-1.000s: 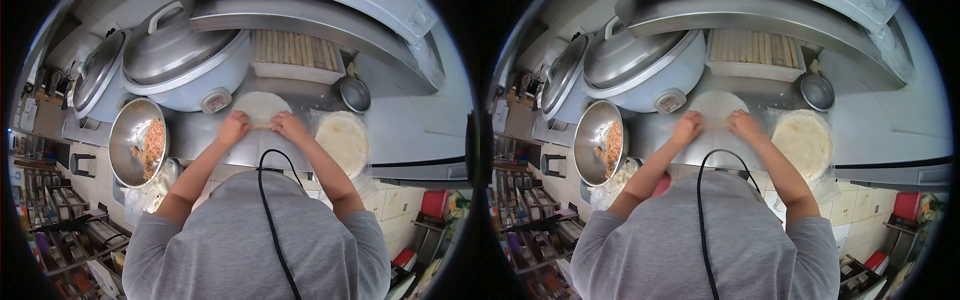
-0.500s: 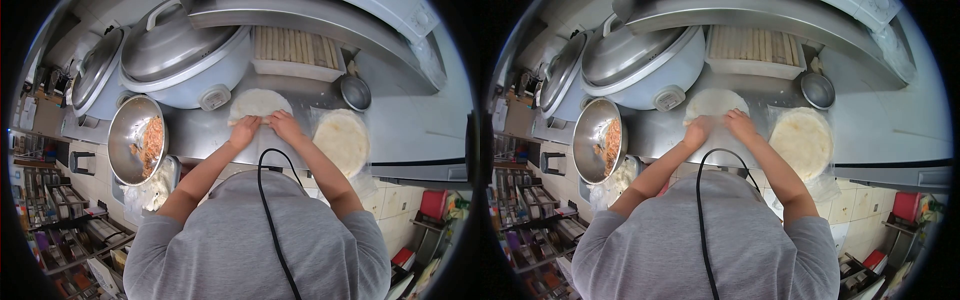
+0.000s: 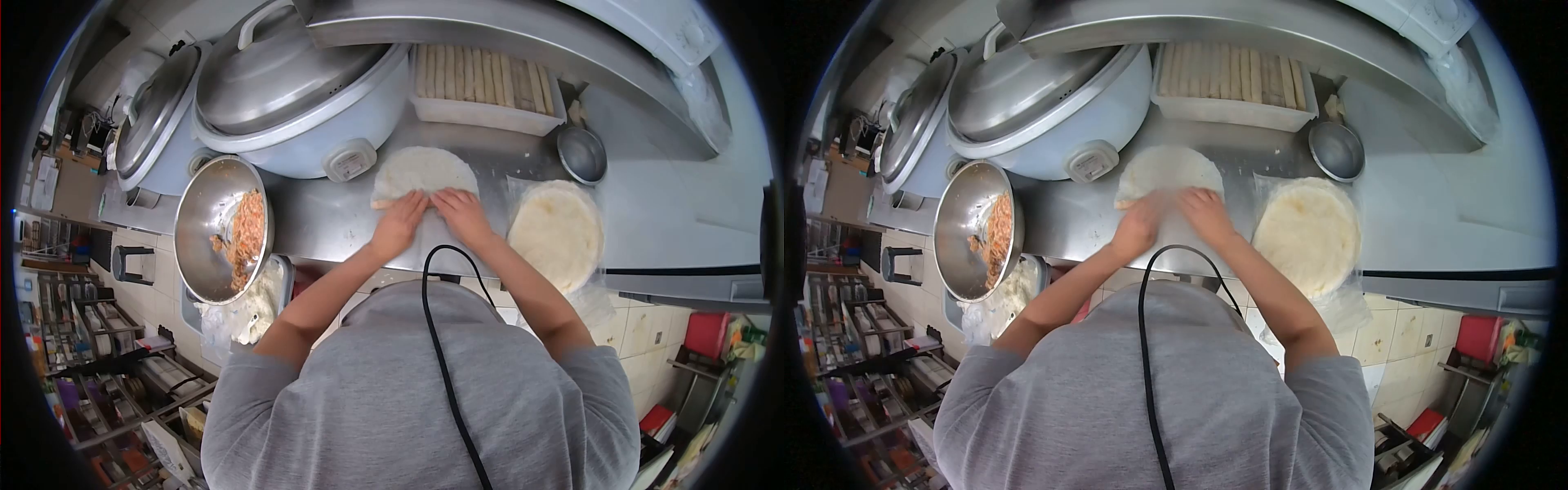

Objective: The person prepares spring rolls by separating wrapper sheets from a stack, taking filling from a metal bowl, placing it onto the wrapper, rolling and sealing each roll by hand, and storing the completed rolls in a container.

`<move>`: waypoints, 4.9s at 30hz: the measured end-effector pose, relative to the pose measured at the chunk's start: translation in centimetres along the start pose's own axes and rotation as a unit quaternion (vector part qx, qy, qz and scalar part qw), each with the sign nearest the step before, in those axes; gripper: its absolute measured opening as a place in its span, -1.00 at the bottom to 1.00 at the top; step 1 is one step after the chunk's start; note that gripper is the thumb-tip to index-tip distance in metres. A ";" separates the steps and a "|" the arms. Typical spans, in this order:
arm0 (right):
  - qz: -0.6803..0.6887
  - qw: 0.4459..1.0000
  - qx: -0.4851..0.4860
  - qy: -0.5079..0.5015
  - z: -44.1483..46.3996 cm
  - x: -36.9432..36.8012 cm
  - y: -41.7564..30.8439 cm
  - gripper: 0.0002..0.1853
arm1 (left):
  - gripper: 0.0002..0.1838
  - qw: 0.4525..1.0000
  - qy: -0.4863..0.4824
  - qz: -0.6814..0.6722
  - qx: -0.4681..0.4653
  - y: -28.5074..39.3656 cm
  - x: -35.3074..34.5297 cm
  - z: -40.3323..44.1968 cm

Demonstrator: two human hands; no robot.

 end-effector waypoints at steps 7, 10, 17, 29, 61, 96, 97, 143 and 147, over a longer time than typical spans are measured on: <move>-0.063 0.998 0.029 0.011 0.3 -1.0 1.4 -0.60 | -0.48 0.995 -0.064 0.073 0.038 -2.2 -2.3 0.9; -0.066 0.997 -0.014 -0.038 2.2 0.0 2.9 -0.58 | -0.56 0.997 -0.017 0.058 0.048 -4.4 -1.2 2.1; -0.136 0.989 -0.040 -0.045 0.3 3.7 4.6 -0.55 | -0.54 0.972 -0.101 0.075 0.199 -8.9 1.8 -1.0; -0.102 0.995 0.004 0.002 3.3 -0.2 3.5 -0.57 | -0.36 0.993 -0.066 0.085 0.052 -5.1 -3.0 3.5; -0.200 0.879 -0.423 -0.092 -5.9 17.7 23.3 -0.29 | -0.61 0.990 -0.022 -0.099 0.098 -2.0 1.8 -0.4; -0.032 0.924 0.180 -0.335 5.4 -5.8 -3.0 -0.11 | -0.75 0.989 0.048 -0.058 0.125 -4.7 2.6 -3.6; -0.033 0.926 0.176 -0.333 5.2 -5.5 -2.8 -0.11 | -0.76 0.989 0.048 -0.060 0.128 -4.7 2.6 -3.7; 0.023 0.999 0.015 -0.042 -3.3 2.6 -0.9 -0.71 | -0.68 0.991 -0.078 -0.082 0.074 -1.0 -0.6 -2.4; 0.031 0.991 -0.113 -0.063 -3.2 3.7 2.2 -0.68 | -0.54 0.991 -0.069 0.024 0.114 -1.9 0.9 -0.9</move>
Point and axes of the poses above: each hand's wrist, its own z-axis towards the middle knuckle, its own x-axis out of the back of the hand, y = z × x, the point moved 9 cm from there along z, towards the middle knuckle, and after that the axes turned 1 degree about z, right-handed, at the moved point
